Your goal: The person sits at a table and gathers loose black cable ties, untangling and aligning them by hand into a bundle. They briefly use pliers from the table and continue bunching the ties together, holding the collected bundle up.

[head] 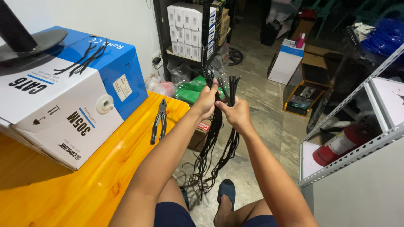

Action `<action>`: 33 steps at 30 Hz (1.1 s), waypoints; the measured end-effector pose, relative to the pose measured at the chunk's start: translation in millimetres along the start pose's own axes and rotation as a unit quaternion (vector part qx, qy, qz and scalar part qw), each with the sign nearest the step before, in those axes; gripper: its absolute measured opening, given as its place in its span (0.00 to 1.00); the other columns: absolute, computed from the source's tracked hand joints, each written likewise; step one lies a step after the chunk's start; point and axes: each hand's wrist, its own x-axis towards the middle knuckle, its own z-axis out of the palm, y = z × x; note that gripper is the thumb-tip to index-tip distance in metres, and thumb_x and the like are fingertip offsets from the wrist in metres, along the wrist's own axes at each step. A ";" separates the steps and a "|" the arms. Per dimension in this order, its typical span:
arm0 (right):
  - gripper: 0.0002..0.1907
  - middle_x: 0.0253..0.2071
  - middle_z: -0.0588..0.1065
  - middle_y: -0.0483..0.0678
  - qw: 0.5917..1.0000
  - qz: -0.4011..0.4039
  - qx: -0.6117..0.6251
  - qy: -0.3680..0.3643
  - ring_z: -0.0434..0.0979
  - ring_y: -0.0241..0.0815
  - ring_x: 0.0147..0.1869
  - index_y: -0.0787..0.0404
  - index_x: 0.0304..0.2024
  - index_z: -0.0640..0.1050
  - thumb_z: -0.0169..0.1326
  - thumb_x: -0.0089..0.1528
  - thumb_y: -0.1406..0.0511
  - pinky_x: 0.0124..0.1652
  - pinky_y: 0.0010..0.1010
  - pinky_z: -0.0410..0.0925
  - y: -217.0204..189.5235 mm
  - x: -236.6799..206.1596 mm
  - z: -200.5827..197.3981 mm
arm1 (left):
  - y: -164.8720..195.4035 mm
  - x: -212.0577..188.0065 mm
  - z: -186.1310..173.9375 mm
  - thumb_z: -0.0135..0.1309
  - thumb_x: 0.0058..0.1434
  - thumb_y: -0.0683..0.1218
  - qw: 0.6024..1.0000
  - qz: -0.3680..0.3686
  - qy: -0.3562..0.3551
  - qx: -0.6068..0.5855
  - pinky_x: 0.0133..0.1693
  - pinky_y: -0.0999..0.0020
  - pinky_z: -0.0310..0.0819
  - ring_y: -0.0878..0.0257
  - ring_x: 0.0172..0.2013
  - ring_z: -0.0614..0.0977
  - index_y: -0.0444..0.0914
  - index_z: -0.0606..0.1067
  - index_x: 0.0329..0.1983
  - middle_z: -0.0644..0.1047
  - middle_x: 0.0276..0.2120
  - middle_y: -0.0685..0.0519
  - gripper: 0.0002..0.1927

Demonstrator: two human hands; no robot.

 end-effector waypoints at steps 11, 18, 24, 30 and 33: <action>0.10 0.34 0.81 0.43 0.990 -0.076 0.074 0.094 0.76 0.27 0.37 0.65 0.40 0.82 0.63 0.60 0.65 0.38 0.24 0.72 -5.0 -6.0 15.2 | 11.6 -12.0 7.4 0.39 0.75 0.60 0.980 -0.026 -0.133 -0.148 0.48 0.62 0.73 0.64 0.40 0.75 0.40 0.71 0.51 0.78 0.51 0.50 0.21; 0.12 0.36 0.80 0.41 0.986 -0.114 0.100 0.072 0.75 0.26 0.39 0.65 0.47 0.82 0.58 0.62 0.68 0.39 0.21 0.69 -2.2 -8.0 9.4 | 1.4 -15.4 5.6 0.36 0.74 0.61 0.987 -0.027 -0.126 -0.095 0.56 0.58 0.74 0.58 0.49 0.81 0.37 0.72 0.51 0.79 0.50 0.48 0.25; 0.09 0.20 0.66 0.38 0.968 0.084 0.234 0.046 0.60 0.28 0.16 0.61 0.40 0.77 0.63 0.61 0.65 0.17 0.25 0.52 10.0 0.7 -14.3 | -18.6 5.8 -27.1 0.40 0.73 0.62 0.999 0.004 0.030 -0.011 0.35 0.65 0.75 0.64 0.34 0.78 0.37 0.70 0.44 0.77 0.39 0.54 0.24; 0.12 0.23 0.68 0.36 0.982 0.102 0.152 0.051 0.59 0.28 0.21 0.63 0.42 0.79 0.65 0.61 0.65 0.20 0.26 0.51 22.0 19.5 -37.7 | -0.4 -10.3 -19.4 0.57 0.68 0.57 0.987 -0.008 0.090 0.130 0.21 0.73 0.55 0.74 0.17 0.62 0.38 0.79 0.41 0.67 0.22 0.63 0.17; 0.11 0.38 0.82 0.36 0.991 -0.076 0.112 -0.016 0.78 0.27 0.41 0.66 0.46 0.83 0.64 0.63 0.67 0.42 0.22 0.72 24.8 25.2 -32.2 | 7.6 -25.8 9.5 0.64 0.60 0.51 0.990 -0.017 0.013 0.140 0.20 0.75 0.53 0.75 0.16 0.63 0.42 0.83 0.41 0.69 0.19 0.65 0.11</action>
